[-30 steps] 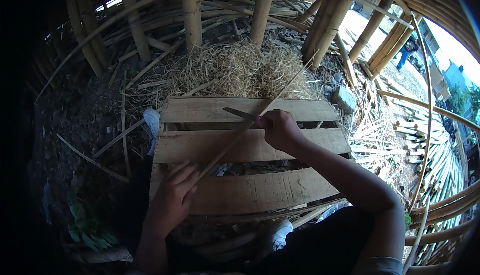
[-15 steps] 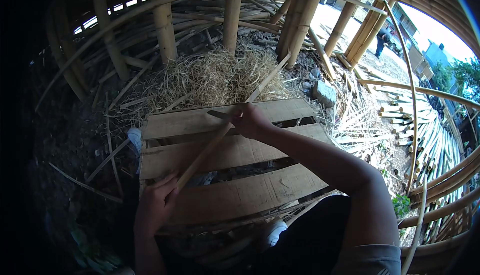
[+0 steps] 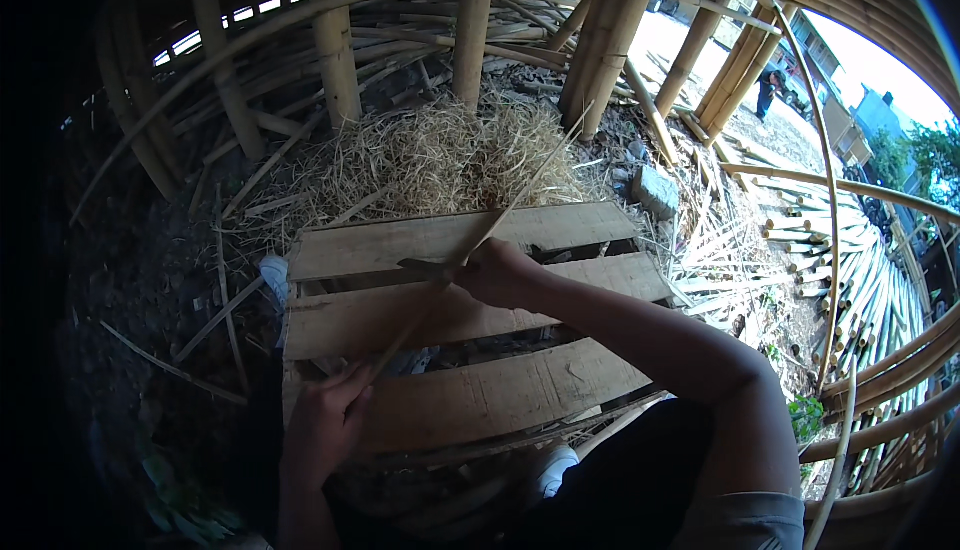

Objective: The person holds a long thin bamboo stick on a wooden pallet and uses a knife to shave its surface repeatedly. The person rotates the stick and continues shaving along its length, producing thin shavings that fall onto the pallet.

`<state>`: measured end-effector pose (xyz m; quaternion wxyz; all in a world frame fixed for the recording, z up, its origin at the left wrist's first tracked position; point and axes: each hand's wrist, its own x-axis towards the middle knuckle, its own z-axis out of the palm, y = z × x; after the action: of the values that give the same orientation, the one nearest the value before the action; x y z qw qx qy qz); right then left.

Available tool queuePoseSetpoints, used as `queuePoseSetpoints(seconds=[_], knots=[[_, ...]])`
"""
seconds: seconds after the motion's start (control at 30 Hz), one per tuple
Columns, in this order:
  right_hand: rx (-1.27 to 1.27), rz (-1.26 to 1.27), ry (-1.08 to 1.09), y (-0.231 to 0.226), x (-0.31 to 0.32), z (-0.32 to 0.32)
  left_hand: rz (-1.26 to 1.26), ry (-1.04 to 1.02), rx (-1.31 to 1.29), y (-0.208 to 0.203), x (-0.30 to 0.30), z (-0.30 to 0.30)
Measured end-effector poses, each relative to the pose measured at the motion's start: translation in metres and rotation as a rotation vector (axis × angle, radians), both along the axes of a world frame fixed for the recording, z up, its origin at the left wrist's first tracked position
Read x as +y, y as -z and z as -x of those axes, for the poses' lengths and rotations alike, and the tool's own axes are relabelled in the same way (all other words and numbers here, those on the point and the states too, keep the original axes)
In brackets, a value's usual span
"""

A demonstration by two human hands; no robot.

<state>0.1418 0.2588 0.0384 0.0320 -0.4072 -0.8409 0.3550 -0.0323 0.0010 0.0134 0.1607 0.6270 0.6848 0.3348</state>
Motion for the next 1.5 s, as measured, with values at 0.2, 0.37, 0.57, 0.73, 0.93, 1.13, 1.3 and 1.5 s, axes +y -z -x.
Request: queuePoseSetpoints(seconds=[0.2, 0.37, 0.57, 0.73, 0.93, 1.13, 1.3, 1.5], knots=[[0.030, -0.237, -0.046, 0.026, 0.002, -0.003, 0.044, -0.007, -0.051, -0.004, -0.001, 0.000], [-0.011, -0.146, 0.002, 0.014, 0.032, -0.004, 0.060, -0.013, -0.073, -0.006, -0.001, -0.002], [0.175, -0.380, -0.126, 0.039, 0.025, -0.023, 0.009, 0.018, -0.035, 0.000, -0.001, 0.000], [0.282, -0.424, -0.095, 0.043, -0.020, -0.007, 0.096, 0.009, -0.057, 0.000, 0.001, 0.008], [-0.036, -0.226, 0.106, 0.015, 0.018, -0.008, 0.095, -0.020, -0.047, 0.001, 0.004, 0.008], [-0.041, -0.341, 0.126, 0.017, 0.024, -0.012, 0.077, -0.048, -0.150, 0.002, 0.012, 0.015], [0.249, -0.520, -0.015, 0.027, -0.019, -0.010, -0.006, -0.061, -0.159, 0.007, 0.014, 0.015], [-0.011, -0.275, 0.144, 0.025, 0.006, -0.014, 0.013, -0.069, -0.121, 0.003, 0.013, 0.009]])
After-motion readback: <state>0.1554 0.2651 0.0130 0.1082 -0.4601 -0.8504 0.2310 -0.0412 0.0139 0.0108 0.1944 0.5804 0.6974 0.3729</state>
